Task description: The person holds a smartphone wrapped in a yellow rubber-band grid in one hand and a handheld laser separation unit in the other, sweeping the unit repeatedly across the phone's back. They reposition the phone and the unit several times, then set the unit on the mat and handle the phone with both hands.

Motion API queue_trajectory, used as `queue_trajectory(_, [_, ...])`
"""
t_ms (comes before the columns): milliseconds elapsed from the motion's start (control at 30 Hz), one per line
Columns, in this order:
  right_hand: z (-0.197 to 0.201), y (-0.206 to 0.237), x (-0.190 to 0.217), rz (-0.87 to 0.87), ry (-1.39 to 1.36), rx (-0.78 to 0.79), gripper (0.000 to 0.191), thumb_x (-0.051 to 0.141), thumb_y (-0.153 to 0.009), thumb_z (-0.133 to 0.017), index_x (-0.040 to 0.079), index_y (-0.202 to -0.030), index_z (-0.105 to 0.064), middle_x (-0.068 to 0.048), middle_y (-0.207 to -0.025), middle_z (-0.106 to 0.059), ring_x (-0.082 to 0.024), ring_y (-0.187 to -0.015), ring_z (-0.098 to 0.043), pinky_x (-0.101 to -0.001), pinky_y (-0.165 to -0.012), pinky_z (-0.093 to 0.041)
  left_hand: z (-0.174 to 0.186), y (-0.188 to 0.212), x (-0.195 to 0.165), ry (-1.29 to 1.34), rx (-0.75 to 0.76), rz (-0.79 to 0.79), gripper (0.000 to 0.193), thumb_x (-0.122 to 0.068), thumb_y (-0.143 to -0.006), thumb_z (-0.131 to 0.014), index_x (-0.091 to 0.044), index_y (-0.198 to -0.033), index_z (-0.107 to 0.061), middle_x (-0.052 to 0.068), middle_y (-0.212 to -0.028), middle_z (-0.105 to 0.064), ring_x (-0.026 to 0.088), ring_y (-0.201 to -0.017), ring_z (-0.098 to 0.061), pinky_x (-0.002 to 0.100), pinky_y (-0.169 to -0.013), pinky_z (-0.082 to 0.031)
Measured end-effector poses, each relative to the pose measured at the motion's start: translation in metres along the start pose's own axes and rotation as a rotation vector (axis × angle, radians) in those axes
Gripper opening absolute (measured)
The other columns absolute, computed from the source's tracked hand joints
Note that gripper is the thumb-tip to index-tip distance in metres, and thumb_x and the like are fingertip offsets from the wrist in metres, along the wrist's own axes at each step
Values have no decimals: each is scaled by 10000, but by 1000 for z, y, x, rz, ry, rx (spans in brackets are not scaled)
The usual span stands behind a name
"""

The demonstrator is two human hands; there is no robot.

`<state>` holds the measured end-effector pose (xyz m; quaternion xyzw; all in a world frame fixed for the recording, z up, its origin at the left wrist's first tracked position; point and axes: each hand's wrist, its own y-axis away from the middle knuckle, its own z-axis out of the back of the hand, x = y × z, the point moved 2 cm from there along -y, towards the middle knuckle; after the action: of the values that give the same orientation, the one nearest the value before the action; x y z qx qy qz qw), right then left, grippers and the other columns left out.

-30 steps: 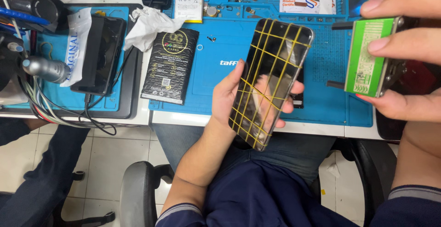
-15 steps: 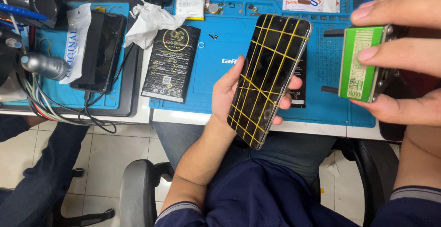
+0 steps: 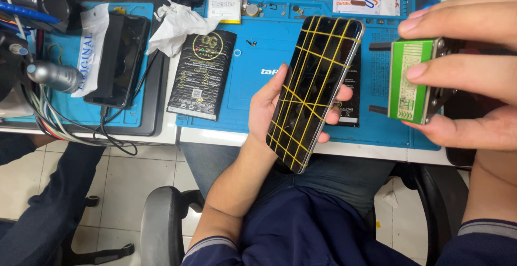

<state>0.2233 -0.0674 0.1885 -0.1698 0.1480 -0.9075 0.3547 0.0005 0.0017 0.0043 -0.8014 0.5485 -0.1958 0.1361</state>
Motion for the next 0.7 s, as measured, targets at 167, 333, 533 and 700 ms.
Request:
queue_trajectory(167, [1,-5,0,75,-7,15,603,326,-626,-896,84,-1126,-660,-228,-1333,-587,-418,-1242,-632,-505,-1019,-537,0,0,0,-4,3,-7,695,-517,-1214,-236,46,-1620,-208,428,-1480,-390,488,-1234,-605,627,-1017,-579])
queue_trajectory(333, [1,-7,2,100,-36,-1,610,316,-661,-905,95,-1166,-643,-220,-1334,-588,-421,-1244,-631,-511,-1022,-538,-3,-2,0,-61,-31,-17,718,-539,-1205,-250,46,-1619,-212,393,-1504,-384,464,-1252,-609,587,-996,-572])
queue_trajectory(533, [-1,-8,0,121,-14,20,615,337,-654,-899,92,-1158,-646,-219,-1327,-594,-417,-1232,-633,-513,-1005,-539,-7,-7,-1,-201,-61,-144,782,-599,-1200,-273,41,-1643,-201,332,-1579,-350,418,-1319,-573,523,-1083,-536])
queue_trajectory(700, [-1,-11,0,136,-21,17,598,332,-678,-889,84,-1163,-644,-223,-1323,-597,-413,-1224,-638,-514,-1009,-541,-7,-7,3,-456,-117,-222,861,-534,-1042,-573,-34,-1643,-212,173,-1638,-335,328,-1425,-483,552,-1215,-426])
